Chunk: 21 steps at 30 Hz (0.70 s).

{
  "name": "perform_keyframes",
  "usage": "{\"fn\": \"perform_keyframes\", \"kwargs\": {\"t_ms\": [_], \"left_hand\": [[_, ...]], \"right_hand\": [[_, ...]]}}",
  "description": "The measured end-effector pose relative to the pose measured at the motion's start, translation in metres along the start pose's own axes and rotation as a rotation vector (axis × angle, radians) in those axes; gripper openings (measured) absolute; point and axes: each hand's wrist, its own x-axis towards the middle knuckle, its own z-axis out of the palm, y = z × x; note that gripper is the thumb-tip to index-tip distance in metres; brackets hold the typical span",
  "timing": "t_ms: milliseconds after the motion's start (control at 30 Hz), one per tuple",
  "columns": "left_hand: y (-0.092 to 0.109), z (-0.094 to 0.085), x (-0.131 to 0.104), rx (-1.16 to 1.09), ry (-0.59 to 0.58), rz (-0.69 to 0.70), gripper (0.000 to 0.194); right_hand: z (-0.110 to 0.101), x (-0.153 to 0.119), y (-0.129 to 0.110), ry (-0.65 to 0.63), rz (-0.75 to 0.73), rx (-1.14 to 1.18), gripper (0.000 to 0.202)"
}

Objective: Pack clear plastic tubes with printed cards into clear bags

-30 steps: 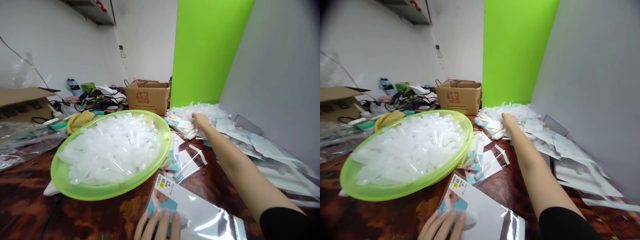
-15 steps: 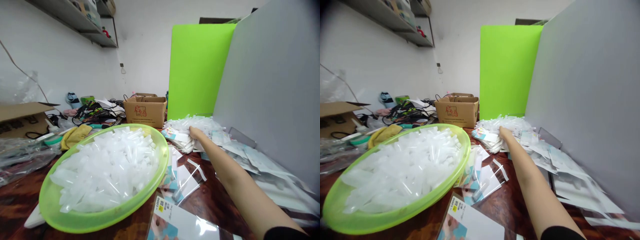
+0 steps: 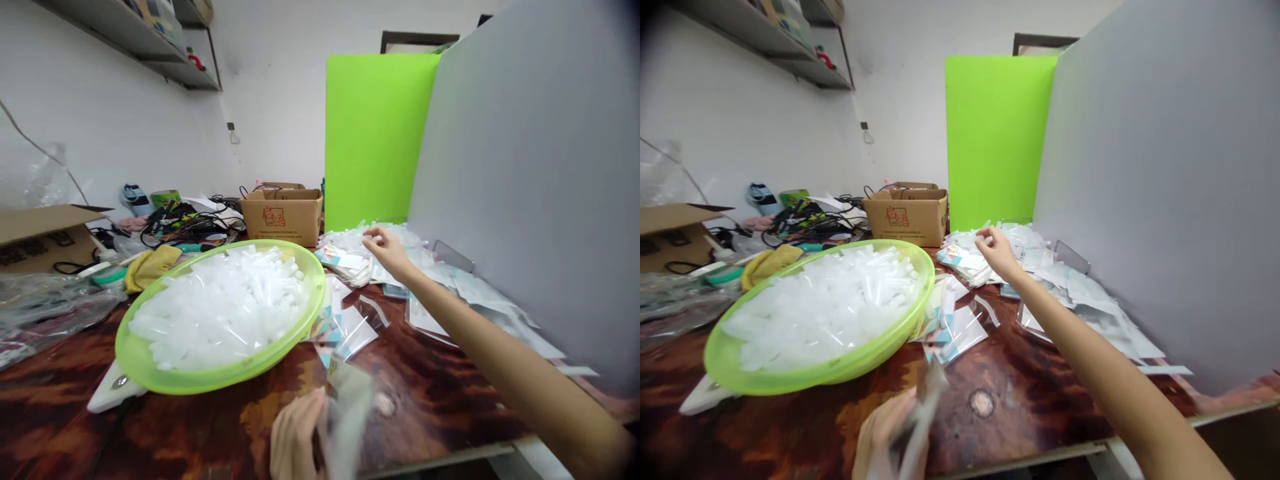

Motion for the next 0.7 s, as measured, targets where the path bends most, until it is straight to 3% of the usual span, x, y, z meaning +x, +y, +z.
{"fn": "perform_keyframes", "kwargs": {"t_ms": [67,133,200,267,367,567,700], "left_hand": [[0.001,-0.005,0.010,-0.075,-0.076,-0.161,0.019],[-0.001,-0.011,0.018,-0.144,-0.194,-0.240,0.023],[-0.004,-0.018,0.025,-0.177,-0.244,-0.151,0.024],[-0.003,-0.024,0.030,-0.141,-0.203,0.031,0.025],[0.005,-0.030,0.031,-0.056,-0.106,0.233,0.027],[0.019,-0.036,0.021,0.028,0.008,0.313,0.023],[0.026,-0.037,0.022,0.061,0.168,0.379,0.019]], "right_hand": [[-0.029,-0.064,-0.021,-0.030,-0.093,0.102,0.023],[-0.058,-0.132,-0.037,0.031,-0.206,0.306,0.018],[-0.077,-0.191,-0.049,0.110,-0.324,0.368,0.016],[-0.080,-0.233,-0.058,0.151,-0.424,0.322,0.021],[-0.065,-0.263,-0.065,0.147,-0.513,0.226,0.036],[-0.041,-0.283,-0.059,0.275,-0.511,0.100,0.048],[-0.034,-0.289,-0.049,0.152,-0.483,0.193,0.050]]}}
